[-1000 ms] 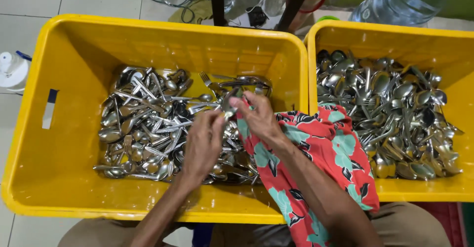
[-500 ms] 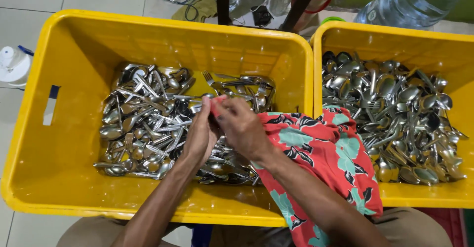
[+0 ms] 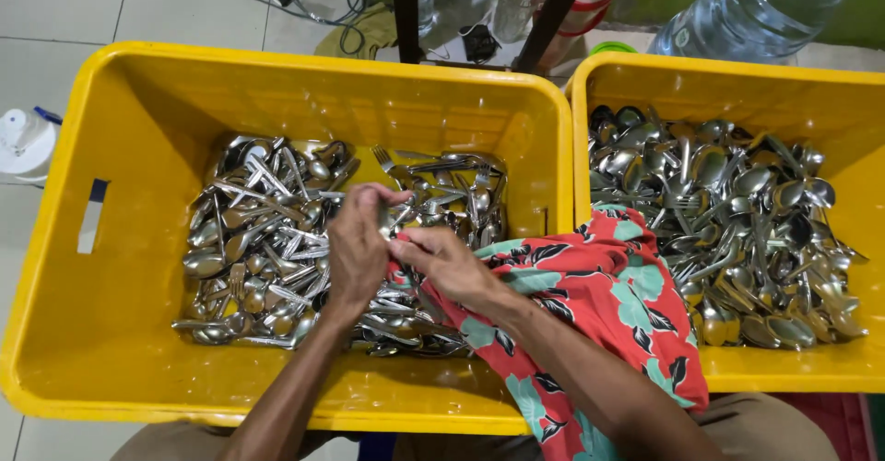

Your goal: The recorder wipes and polishes spoons and forks with a cloth and moves them between two bins.

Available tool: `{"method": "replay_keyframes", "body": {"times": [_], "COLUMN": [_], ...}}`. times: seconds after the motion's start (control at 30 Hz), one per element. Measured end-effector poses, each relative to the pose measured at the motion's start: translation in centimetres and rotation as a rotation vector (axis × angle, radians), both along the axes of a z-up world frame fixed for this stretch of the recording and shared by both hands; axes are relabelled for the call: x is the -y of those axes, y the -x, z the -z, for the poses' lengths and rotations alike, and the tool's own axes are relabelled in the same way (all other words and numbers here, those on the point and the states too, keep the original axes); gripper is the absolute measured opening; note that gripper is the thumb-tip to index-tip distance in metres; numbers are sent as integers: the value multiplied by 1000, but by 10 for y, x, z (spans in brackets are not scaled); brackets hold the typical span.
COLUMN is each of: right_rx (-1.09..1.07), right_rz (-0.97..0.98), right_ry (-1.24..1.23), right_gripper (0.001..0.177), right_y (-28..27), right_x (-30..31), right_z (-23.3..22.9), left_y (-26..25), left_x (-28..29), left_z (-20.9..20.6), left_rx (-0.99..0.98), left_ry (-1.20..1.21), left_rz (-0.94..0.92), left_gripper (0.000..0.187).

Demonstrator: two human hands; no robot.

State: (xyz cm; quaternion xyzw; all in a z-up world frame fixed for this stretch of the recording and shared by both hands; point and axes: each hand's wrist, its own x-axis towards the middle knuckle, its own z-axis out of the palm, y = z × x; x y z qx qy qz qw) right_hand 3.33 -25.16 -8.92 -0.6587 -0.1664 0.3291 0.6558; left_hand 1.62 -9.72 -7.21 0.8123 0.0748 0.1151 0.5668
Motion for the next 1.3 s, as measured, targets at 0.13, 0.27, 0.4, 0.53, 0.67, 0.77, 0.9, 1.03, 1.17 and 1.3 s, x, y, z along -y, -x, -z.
{"method": "replay_keyframes", "body": {"times": [0.13, 0.27, 0.4, 0.53, 0.67, 0.77, 0.9, 1.03, 1.17, 1.3], "right_rx": [70, -76, -66, 97, 247, 379, 897, 1134, 1276, 1169], "right_rz": [-59, -91, -36, -10, -19, 139, 429, 441, 382, 568], "right_ry": [72, 114, 171, 255, 265, 165, 188, 221, 407, 410], "right_gripper": [35, 35, 35, 36, 39, 38, 25, 18, 7, 8], "right_y": [1, 7, 5, 5, 4, -8, -9, -9, -15, -28], "right_x": [-3, -3, -5, -4, 3, 13, 15, 11, 10, 18], "right_z": [-8, -15, -21, -13, -20, -27, -49, -44, -30, -31], "left_y": [-9, -10, -7, 5, 1, 9, 24, 33, 40, 35], "left_x": [-27, -45, -29, -7, -40, -43, -19, -4, 9, 9], "left_z": [5, 3, 3, 9, -10, -13, -15, -1, -8, -31], "left_rx": [-64, -74, -181, -86, -198, -361, -483, -480, -397, -469], "left_ry": [-21, -60, 342, 320, 344, 409, 335, 414, 84, -41], "left_rz": [-102, -246, -130, 160, -75, -123, 105, 186, 199, 127], "left_gripper": [40, 44, 46, 43, 40, 34, 33, 33, 31, 28]}}
